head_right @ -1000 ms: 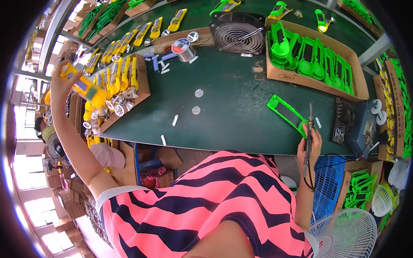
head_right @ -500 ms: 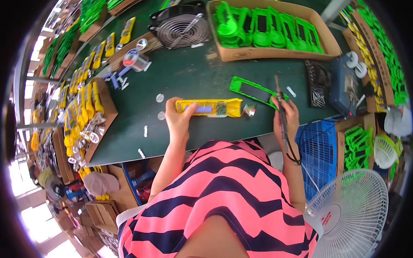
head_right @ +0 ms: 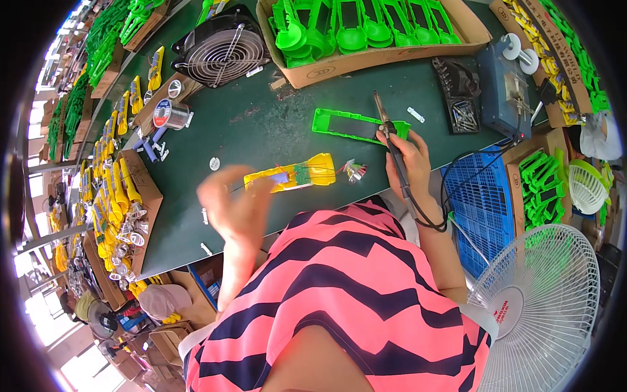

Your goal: The person solders internal components inside flashlight casings using a soldering iron, presses the casing halves together by hand, and places the assembled flashlights onto a conveyor belt.

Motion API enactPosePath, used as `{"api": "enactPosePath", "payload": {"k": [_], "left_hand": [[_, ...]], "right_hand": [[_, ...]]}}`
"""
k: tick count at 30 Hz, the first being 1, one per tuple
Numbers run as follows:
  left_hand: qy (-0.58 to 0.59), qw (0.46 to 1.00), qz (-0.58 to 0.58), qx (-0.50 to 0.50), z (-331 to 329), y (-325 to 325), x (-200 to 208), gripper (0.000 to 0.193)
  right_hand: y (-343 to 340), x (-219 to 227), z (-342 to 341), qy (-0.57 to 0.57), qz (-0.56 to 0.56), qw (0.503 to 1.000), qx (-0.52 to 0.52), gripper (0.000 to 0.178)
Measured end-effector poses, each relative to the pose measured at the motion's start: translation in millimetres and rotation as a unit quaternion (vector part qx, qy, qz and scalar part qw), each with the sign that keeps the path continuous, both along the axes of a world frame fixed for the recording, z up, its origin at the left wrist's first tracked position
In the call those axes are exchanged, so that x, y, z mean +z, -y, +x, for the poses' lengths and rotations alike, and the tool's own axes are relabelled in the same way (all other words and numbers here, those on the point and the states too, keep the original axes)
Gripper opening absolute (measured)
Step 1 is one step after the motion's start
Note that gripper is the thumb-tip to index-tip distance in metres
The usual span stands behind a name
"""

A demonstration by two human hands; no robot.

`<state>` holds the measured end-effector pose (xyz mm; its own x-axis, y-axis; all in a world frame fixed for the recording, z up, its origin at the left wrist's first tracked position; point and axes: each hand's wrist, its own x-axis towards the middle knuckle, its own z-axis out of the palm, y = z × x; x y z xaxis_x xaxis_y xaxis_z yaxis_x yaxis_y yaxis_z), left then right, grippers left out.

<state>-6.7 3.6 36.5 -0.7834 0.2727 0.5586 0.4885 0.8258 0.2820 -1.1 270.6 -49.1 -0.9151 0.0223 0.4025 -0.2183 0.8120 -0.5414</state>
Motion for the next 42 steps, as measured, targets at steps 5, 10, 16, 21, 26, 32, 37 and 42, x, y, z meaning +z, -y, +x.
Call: {"api": "enactPosePath", "payload": {"k": [5,10,16,21,26,32,37,42], "left_hand": [[0.131,0.952,-0.184,-0.205,-23.2,-37.9,-24.7,0.018],[0.146,0.957,-0.093,-0.233,-30.6,-30.2,-43.2,0.013],[0.232,0.868,0.428,-0.096,-17.9,-28.4,-46.9,0.011],[0.276,0.696,0.662,0.022,-22.7,-9.5,-47.3,0.012],[0.109,0.993,0.041,-0.031,-37.5,18.7,-39.8,0.005],[0.236,0.963,-0.088,-0.095,-52.5,19.5,-38.8,0.004],[0.229,0.95,-0.204,-0.06,-54.1,9.3,-40.0,0.005],[0.23,0.951,-0.201,-0.047,-52.3,8.2,-41.3,0.005]], "right_hand": [[2.6,3.1,-1.2,-0.014,-0.016,1.0,0.01,0.026],[-1.4,0.3,3.7,0.019,-0.108,0.994,0.024,0.024],[10.9,10.3,-15.0,0.059,-0.083,0.985,0.136,0.028],[24.9,12.1,-19.7,0.129,-0.263,0.92,0.26,0.029],[22.4,18.4,-17.0,0.002,-0.044,0.955,0.294,0.031],[49.6,18.6,-9.6,0.033,-0.303,0.948,0.095,0.015],[61.3,16.4,-24.2,0.225,-0.556,0.8,0.027,0.016],[66.9,14.0,-25.8,0.259,-0.562,0.785,0.036,0.015]]}}
